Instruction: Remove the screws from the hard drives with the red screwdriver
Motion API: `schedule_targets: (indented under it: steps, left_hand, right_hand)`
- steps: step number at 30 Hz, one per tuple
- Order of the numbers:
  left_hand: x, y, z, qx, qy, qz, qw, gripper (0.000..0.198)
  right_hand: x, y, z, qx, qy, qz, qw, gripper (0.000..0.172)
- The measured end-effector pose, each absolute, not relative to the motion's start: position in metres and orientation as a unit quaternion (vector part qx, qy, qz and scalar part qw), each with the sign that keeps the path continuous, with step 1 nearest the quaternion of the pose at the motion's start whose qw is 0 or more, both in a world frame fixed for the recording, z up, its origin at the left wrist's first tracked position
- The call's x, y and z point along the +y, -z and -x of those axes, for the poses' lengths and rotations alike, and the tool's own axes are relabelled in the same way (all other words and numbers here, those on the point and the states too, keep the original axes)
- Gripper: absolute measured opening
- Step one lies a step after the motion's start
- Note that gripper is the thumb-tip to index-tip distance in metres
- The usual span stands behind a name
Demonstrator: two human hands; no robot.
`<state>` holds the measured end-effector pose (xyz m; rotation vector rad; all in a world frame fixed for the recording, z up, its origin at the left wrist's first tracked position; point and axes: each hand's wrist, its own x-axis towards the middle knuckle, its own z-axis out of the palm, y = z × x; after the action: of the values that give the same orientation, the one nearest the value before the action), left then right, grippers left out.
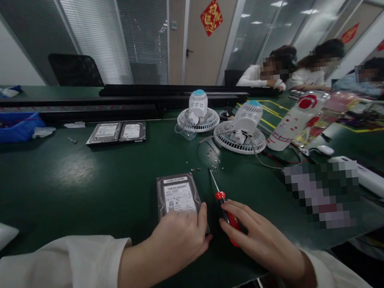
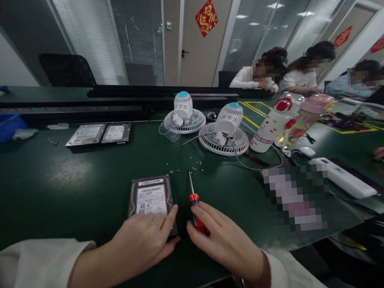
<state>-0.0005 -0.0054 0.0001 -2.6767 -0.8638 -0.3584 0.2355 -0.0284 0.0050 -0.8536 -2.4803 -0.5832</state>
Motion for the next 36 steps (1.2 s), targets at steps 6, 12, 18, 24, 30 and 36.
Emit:
schedule_targets:
  steps: [6, 12, 18, 24, 30, 36]
  left_hand:
    - [-0.014, 0.001, 0.003, -0.294, 0.168, 0.922, 0.185, 0.055]
    - [-0.025, -0.001, 0.007, -0.248, 0.185, 0.928, 0.205, 0.040]
    - [-0.031, -0.003, 0.008, -0.244, 0.193, 0.931, 0.190, 0.024]
    - [-0.036, -0.005, 0.007, -0.294, 0.200, 0.912, 0.203, 0.028]
    - [-0.039, -0.006, 0.008, -0.303, 0.181, 0.914, 0.200, 0.033]
    - [-0.029, -0.005, 0.008, -0.299, 0.170, 0.918, 0.196, 0.031]
  right_hand:
    - [-0.025, -0.009, -0.236, -0.920, 0.086, 0.330, 0.191, 0.031]
    - [-0.019, -0.012, -0.241, -0.920, -0.003, 0.349, 0.177, 0.040]
    - [-0.015, -0.026, -0.243, -0.926, -0.057, 0.338, 0.161, 0.041]
    - [0.043, -0.048, -0.254, -0.862, -0.027, 0.473, 0.179, 0.027]
    - [0.113, -0.044, -0.243, -0.851, -0.041, 0.519, 0.073, 0.013]
    - [0.119, -0.028, -0.237, -0.846, -0.051, 0.529, 0.044, 0.036]
